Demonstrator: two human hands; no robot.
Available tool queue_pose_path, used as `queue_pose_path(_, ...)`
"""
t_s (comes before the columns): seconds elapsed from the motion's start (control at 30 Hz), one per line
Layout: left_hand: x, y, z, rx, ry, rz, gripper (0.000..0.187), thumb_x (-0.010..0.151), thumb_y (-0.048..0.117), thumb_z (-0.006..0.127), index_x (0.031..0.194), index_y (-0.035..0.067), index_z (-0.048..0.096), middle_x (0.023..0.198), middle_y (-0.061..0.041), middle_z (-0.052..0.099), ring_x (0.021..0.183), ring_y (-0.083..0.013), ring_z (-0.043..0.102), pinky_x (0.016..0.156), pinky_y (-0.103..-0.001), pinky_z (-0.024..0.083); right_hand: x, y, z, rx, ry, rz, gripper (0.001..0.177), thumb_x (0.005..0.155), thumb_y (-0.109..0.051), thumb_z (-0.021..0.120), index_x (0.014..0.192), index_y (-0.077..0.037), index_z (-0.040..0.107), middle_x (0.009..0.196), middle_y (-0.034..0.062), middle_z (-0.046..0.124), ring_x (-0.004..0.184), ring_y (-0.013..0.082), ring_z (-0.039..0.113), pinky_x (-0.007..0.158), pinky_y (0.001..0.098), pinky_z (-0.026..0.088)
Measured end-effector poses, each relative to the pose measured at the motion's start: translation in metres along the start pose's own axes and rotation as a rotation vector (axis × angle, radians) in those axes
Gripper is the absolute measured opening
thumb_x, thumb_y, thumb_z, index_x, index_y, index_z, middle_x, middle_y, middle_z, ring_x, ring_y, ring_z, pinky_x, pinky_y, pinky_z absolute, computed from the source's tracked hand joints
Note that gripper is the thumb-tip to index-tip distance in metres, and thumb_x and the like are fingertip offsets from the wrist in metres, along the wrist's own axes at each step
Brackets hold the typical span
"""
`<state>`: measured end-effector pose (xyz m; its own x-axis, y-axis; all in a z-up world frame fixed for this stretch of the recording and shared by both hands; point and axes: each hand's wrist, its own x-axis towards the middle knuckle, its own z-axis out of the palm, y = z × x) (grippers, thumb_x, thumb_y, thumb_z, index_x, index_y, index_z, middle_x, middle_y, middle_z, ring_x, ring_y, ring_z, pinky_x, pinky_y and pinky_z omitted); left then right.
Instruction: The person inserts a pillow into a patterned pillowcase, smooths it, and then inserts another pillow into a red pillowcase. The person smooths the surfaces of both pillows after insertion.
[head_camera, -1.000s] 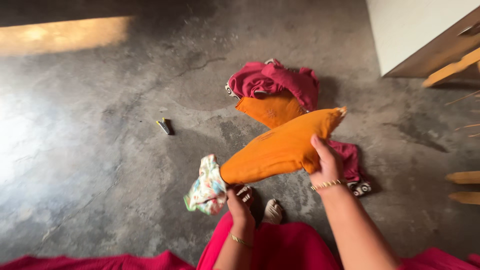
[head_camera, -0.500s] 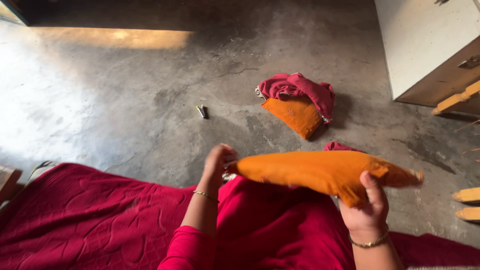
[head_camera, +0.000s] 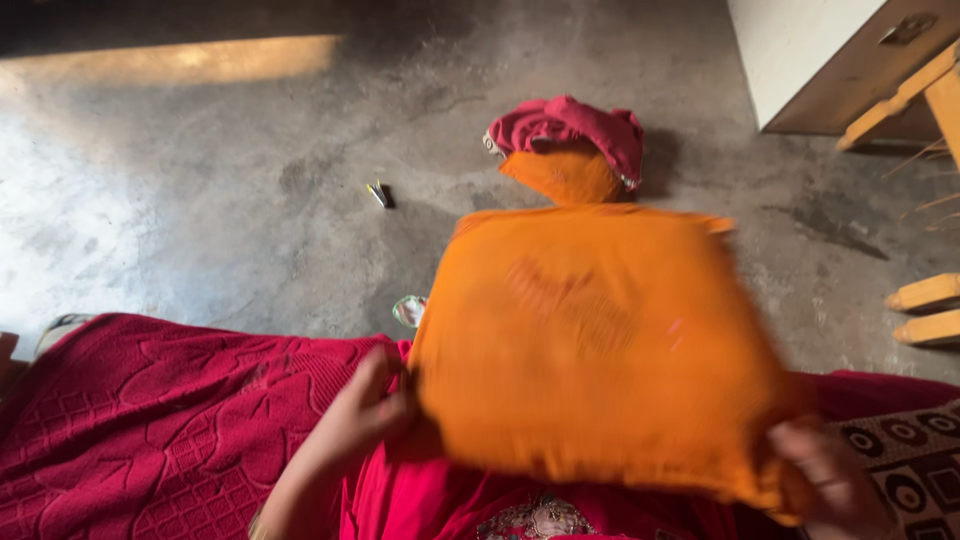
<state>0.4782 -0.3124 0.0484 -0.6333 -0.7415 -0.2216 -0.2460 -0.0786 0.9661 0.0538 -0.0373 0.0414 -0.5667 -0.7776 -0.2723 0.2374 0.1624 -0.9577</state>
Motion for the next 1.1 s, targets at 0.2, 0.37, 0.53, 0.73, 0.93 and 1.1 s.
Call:
queue_pose_path(0.2,-0.025,0.047,0.007,1.029,0.152,0.026,0.052,0.084,0.043,0.07,0.122,0.009,0.06,0.113,-0.015,0.068,0.101,-0.0368,0.066,0.081,-0.048,0.052,-0.023,-0.008,0.012,-1.422,-0.007,-0.143,0.06,0.078,-0.037,0.077,0.124,-0.001,0.063,0.112,0.0175,0.074,0.096,0.034,0.073,0.08,0.0414,0.058)
queue_pose_path(0.37,0.022,0.105,0.09,0.918,0.226,0.663,0.06,0.088,0.043,0.069,0.131,0.003,0.059,0.136,-0.018,0.061,0.124,-0.0383,0.058,0.104,-0.048,0.044,-0.006,-0.056,0.106,-1.1,0.111,-0.652,0.045,0.091,-0.029,0.068,0.128,-0.003,0.064,0.124,0.0179,0.069,0.115,0.0341,0.066,0.101,0.0429,0.051)
queue_pose_path(0.53,0.032,0.072,0.167,0.922,-0.115,0.554,0.07,0.085,0.063,0.062,0.138,0.017,0.058,0.149,-0.012,0.049,0.141,-0.0373,0.035,0.107,-0.072,0.019,-0.005,-0.011,0.182,-1.237,-0.106,-0.967,0.043,0.099,-0.031,0.056,0.134,-0.005,0.058,0.143,0.0187,0.058,0.14,0.0343,0.049,0.121,0.0512,0.03)
queue_pose_path(0.73,0.05,0.022,0.103,1.073,0.076,0.251,0.074,0.085,0.065,0.058,0.145,0.022,0.051,0.158,-0.006,0.041,0.147,-0.0336,0.031,0.108,-0.07,0.02,0.003,0.029,0.118,-1.4,-0.054,-0.746,0.058,0.096,-0.045,0.057,0.144,-0.012,0.055,0.151,0.0181,0.053,0.141,0.037,0.045,0.117,0.0492,0.031)
queue_pose_path(0.93,0.048,0.011,0.023,0.758,0.052,-0.362,0.086,0.093,0.07,0.053,0.163,0.024,0.035,0.149,-0.018,0.052,0.14,-0.0361,0.047,0.116,-0.048,0.04,0.014,0.025,0.052,-1.022,-0.014,-0.402,0.068,0.102,-0.047,0.052,0.152,-0.001,0.047,0.152,0.0257,0.049,0.142,0.0412,0.045,0.115,0.0493,0.036)
queue_pose_path(1.1,0.054,0.043,0.03,1.133,0.258,0.006,0.072,0.092,0.065,0.055,0.141,0.012,0.054,0.149,-0.014,0.053,0.144,-0.0326,0.043,0.117,-0.049,0.033,0.026,-0.023,0.09,-1.416,0.098,-0.546,0.065,0.092,-0.043,0.063,0.141,0.0,0.054,0.141,0.0243,0.06,0.135,0.0411,0.052,0.114,0.0486,0.04)
